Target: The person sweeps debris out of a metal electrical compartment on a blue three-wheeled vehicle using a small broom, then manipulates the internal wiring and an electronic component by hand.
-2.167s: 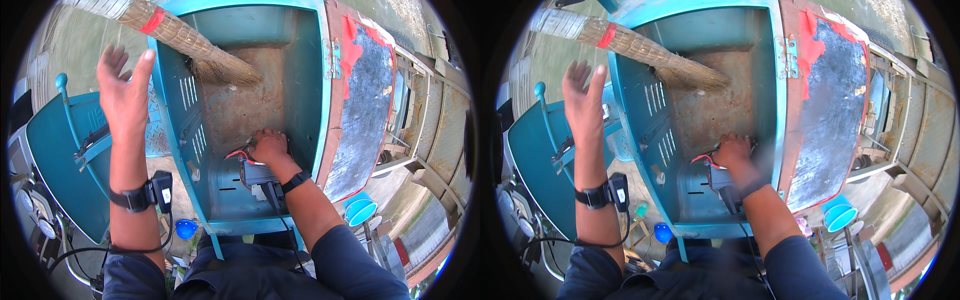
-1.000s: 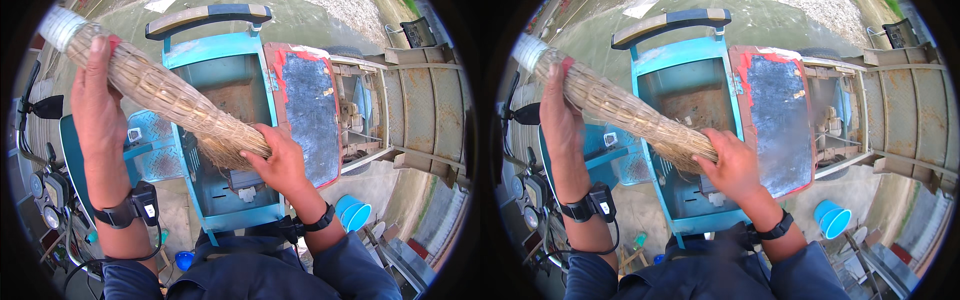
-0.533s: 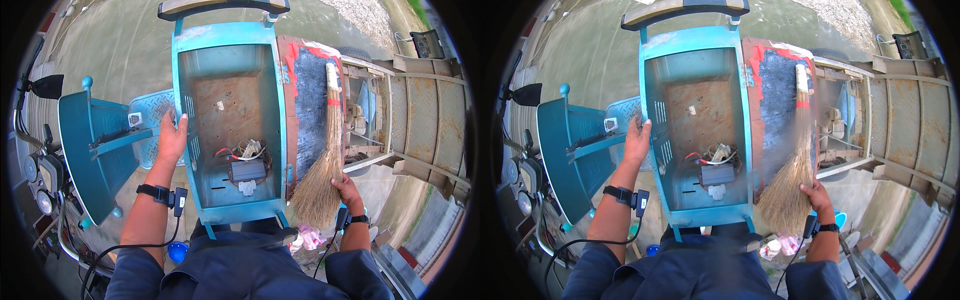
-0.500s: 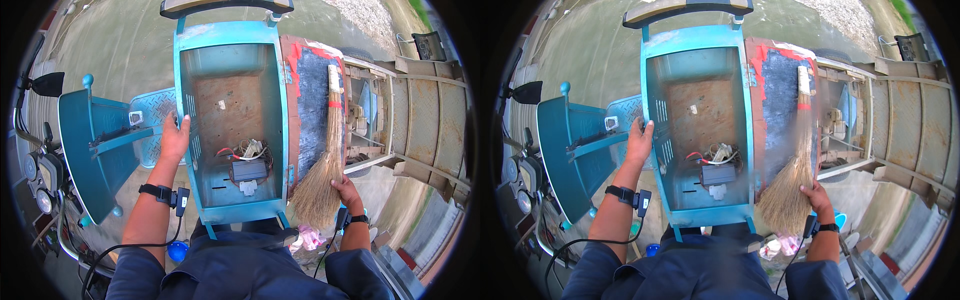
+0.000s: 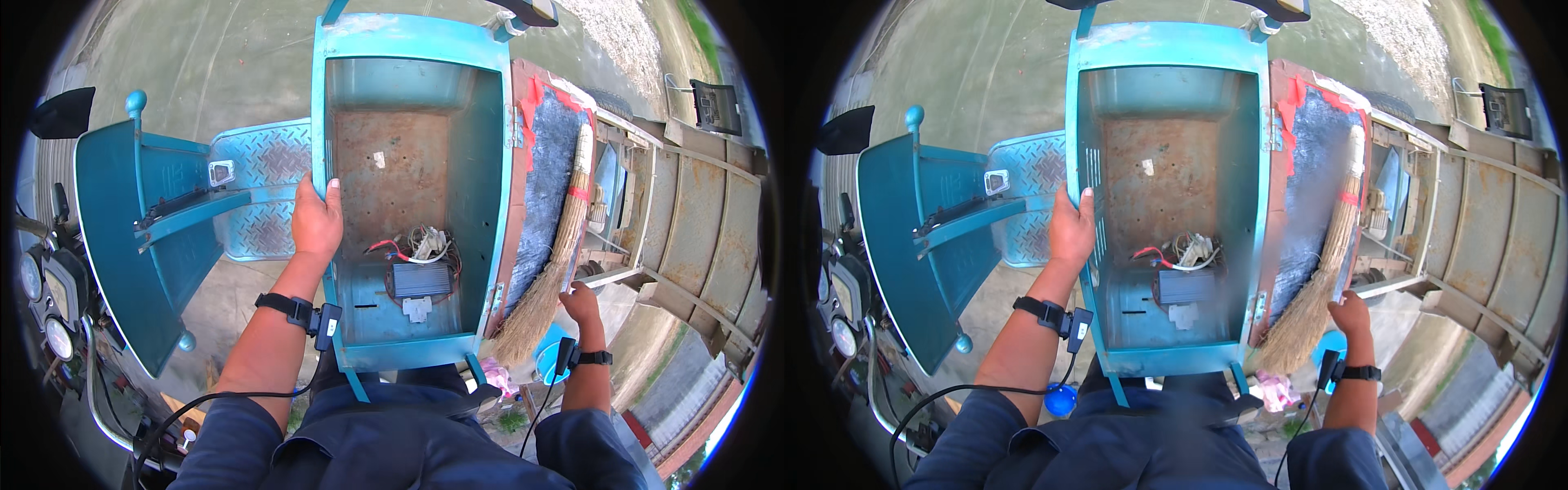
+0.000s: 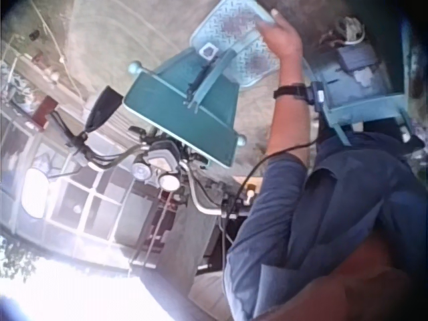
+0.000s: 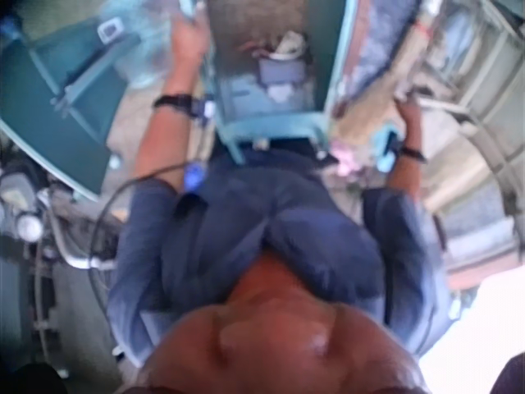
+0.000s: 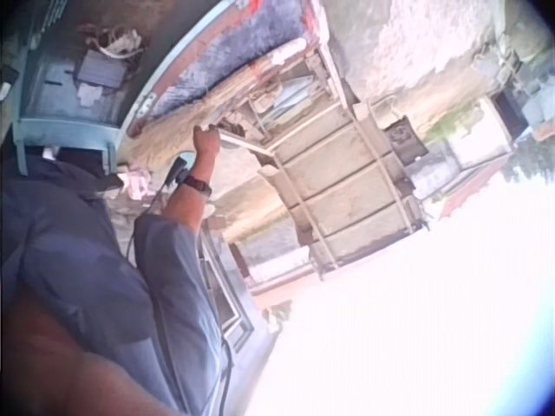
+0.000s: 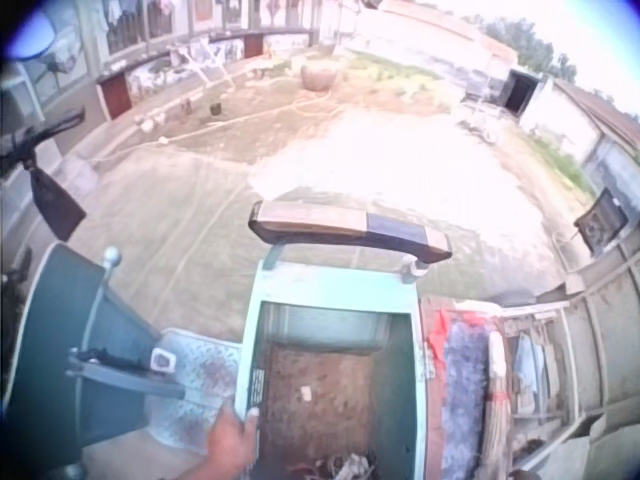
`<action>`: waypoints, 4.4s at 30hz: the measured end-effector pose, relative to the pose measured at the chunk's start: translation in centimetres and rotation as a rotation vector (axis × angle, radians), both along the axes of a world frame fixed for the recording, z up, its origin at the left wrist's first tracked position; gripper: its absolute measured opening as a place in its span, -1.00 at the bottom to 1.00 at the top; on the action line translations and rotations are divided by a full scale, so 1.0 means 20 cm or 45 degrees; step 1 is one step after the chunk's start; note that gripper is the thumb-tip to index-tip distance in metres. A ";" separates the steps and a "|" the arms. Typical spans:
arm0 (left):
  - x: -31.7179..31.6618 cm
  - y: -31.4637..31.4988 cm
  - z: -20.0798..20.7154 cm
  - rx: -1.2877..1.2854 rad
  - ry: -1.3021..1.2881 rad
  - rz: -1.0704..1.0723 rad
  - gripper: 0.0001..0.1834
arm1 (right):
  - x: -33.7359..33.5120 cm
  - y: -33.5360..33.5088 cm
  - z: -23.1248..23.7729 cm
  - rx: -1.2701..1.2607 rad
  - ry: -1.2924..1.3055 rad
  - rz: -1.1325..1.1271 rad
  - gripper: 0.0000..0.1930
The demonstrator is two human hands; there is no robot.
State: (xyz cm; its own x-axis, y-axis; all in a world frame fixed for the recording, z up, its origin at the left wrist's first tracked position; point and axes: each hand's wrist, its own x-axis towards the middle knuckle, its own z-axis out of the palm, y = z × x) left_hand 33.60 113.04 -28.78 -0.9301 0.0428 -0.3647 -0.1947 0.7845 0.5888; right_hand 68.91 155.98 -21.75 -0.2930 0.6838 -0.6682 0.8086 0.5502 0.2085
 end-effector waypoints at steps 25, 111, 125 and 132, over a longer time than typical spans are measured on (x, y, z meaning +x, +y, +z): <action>0.03 0.01 0.04 0.223 -0.048 0.069 -0.39 | -1.78 -0.96 -1.84 -0.336 1.040 -0.164 -0.66; 0.04 0.02 0.04 0.118 -0.063 0.055 -0.31 | -1.64 -1.01 -1.86 -0.169 1.144 0.271 -0.86; 0.02 0.03 0.05 0.158 -0.072 0.045 -0.33 | -1.77 -0.99 -1.91 -0.186 0.993 0.252 -0.90; 0.02 0.05 0.06 0.152 -0.112 0.074 -0.32 | -1.79 -0.99 -1.93 -0.226 0.975 0.140 -0.80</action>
